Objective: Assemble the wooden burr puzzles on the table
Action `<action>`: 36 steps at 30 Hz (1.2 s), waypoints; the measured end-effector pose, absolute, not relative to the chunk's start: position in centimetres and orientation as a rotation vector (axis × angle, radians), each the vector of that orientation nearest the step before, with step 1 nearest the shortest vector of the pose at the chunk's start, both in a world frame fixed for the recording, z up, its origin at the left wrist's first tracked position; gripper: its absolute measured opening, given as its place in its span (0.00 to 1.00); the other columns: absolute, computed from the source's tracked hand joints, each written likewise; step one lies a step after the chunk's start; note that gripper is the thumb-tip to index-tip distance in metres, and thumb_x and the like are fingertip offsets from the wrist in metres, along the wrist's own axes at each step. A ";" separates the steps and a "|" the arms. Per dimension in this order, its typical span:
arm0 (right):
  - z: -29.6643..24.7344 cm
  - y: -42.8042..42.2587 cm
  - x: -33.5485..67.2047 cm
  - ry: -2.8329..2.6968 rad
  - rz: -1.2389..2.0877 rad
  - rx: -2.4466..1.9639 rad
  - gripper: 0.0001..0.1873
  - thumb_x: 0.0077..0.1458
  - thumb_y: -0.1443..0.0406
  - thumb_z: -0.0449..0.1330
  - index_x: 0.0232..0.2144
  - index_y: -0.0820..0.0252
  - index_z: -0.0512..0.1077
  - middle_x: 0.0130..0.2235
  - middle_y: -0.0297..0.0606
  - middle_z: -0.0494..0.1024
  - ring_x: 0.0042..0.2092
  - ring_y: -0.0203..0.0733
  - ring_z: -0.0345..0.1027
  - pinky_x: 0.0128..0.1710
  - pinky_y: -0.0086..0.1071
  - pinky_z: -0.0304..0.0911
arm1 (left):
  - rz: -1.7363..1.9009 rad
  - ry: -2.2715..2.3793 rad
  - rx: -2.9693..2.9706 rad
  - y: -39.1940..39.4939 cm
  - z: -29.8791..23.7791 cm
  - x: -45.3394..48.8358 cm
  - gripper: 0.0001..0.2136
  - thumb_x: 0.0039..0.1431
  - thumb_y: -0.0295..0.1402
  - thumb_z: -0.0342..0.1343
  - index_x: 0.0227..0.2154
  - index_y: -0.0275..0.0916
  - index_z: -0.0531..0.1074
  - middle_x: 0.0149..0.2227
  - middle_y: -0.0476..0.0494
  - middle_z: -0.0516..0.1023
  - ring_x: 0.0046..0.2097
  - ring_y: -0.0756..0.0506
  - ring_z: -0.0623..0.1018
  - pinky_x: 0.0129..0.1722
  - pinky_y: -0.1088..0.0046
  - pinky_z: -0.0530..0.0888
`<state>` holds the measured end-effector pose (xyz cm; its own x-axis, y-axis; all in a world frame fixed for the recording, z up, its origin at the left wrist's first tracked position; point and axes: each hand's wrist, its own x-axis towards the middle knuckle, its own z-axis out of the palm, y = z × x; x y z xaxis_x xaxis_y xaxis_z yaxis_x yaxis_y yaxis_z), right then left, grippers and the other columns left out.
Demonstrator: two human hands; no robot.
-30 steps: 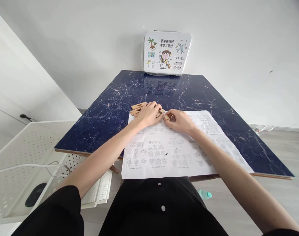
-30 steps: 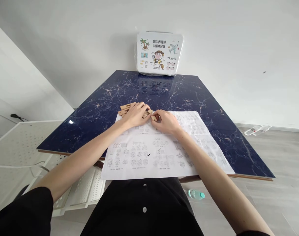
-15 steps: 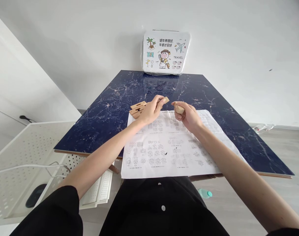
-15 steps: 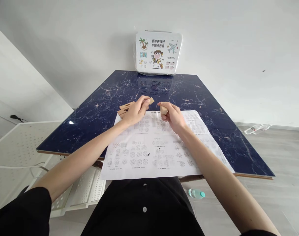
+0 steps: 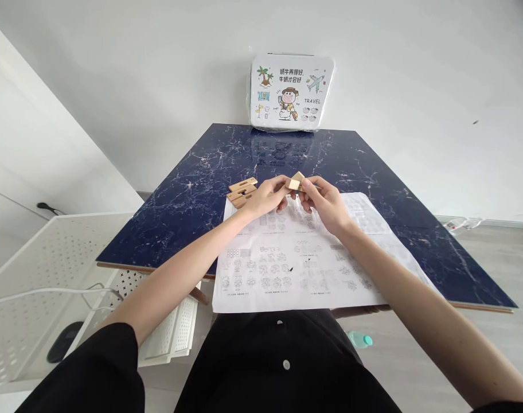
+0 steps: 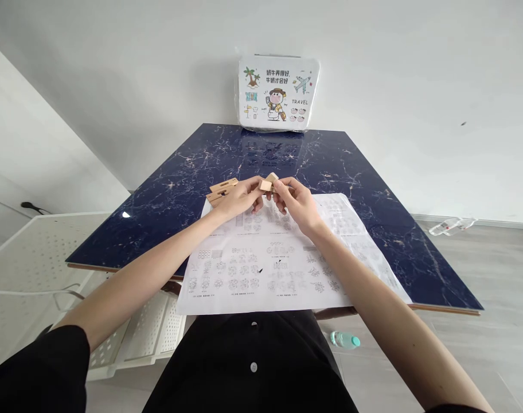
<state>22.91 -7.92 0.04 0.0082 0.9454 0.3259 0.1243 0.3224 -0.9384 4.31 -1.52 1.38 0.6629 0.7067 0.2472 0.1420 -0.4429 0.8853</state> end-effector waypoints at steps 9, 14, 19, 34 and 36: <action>-0.1 -7.2 23.7 -1.292 0.871 -1.093 0.27 0.62 0.36 0.62 0.43 0.49 0.69 0.29 0.33 0.68 0.27 0.40 0.59 0.26 0.39 0.60 | 0.732 0.712 1.932 -1.3 1.1 4.2 0.17 0.77 0.52 0.52 0.41 0.44 0.74 0.26 0.49 0.71 0.22 0.51 0.70 0.23 0.69 0.69; -0.3 -7.0 23.8 -1.302 0.911 -1.101 0.26 0.63 0.36 0.61 0.39 0.50 0.69 0.28 0.33 0.67 0.27 0.40 0.58 0.26 0.39 0.58 | 0.764 0.707 1.937 -1.3 1.0 4.2 0.14 0.77 0.48 0.54 0.49 0.44 0.75 0.26 0.52 0.72 0.23 0.50 0.72 0.26 0.68 0.73; -0.1 -7.4 23.6 -1.349 0.981 -1.074 0.26 0.64 0.37 0.60 0.37 0.50 0.67 0.30 0.35 0.69 0.28 0.39 0.59 0.27 0.38 0.59 | 0.906 0.698 1.827 -0.9 0.7 4.5 0.14 0.75 0.48 0.58 0.41 0.41 0.72 0.35 0.46 0.79 0.27 0.52 0.77 0.29 0.69 0.78; 0.6 -7.5 23.6 -1.068 1.244 -0.871 0.18 0.55 0.53 0.76 0.33 0.53 0.72 0.34 0.33 0.66 0.28 0.34 0.50 0.25 0.34 0.53 | 0.748 0.606 1.475 -1.9 1.8 4.8 0.11 0.77 0.42 0.57 0.46 0.41 0.64 0.39 0.43 0.81 0.26 0.52 0.77 0.26 0.71 0.72; 0.4 -7.4 23.7 -1.063 1.235 -0.872 0.15 0.56 0.56 0.74 0.32 0.54 0.73 0.34 0.34 0.67 0.29 0.34 0.51 0.26 0.34 0.53 | 0.761 0.602 1.418 -1.8 1.8 4.8 0.05 0.79 0.36 0.54 0.47 0.41 0.66 0.40 0.43 0.81 0.27 0.52 0.77 0.28 0.71 0.72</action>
